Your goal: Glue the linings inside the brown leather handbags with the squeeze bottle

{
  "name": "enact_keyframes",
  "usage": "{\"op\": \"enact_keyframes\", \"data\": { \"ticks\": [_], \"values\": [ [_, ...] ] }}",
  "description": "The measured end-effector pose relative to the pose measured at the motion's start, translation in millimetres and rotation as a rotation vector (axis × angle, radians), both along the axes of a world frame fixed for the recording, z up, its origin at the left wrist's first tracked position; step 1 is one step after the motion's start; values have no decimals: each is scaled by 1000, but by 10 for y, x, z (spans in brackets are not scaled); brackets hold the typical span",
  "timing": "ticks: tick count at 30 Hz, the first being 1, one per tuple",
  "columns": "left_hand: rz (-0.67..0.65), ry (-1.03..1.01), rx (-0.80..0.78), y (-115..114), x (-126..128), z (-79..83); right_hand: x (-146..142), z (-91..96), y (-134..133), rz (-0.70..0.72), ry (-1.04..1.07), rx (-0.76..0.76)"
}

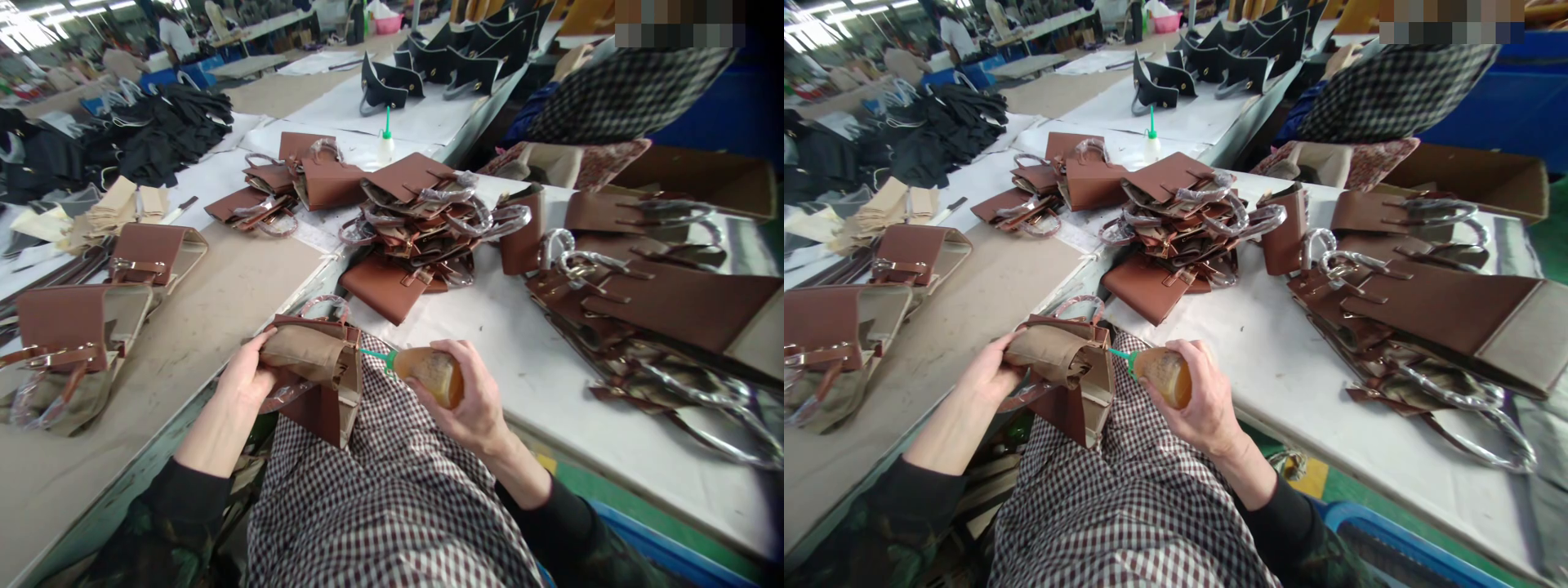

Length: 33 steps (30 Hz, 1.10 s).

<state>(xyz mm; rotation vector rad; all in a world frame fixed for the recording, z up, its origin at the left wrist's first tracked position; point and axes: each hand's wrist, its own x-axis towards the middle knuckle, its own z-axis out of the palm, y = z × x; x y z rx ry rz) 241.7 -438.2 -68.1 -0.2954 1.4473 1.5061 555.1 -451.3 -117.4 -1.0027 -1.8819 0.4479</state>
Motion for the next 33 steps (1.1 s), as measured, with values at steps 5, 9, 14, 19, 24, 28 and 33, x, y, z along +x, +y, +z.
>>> {"op": "enact_keyframes", "data": {
  "ticks": [5, 9, 14, 19, 24, 28, 33],
  "values": [
    [-24, 15, -8, 12, 13, 0, 22, -101, -59, 32, -49, -65],
    [-27, 22, -8, 18, 18, -4, 20, -160, -101, 46, -74, -110],
    [-17, 28, -9, 27, 11, -24, 0, -243, -145, 77, -91, -148],
    [3, 44, -10, 33, -13, -58, -6, -329, -211, 98, -110, -174],
    [13, 54, -13, 31, -4, -60, -2, -411, -275, 110, -108, -231],
    [14, 56, -7, 18, 26, -42, -11, -461, -304, 82, -89, -331],
    [18, 58, 6, -6, 38, -38, -15, -470, -346, 34, -28, -491]
  ]
}}
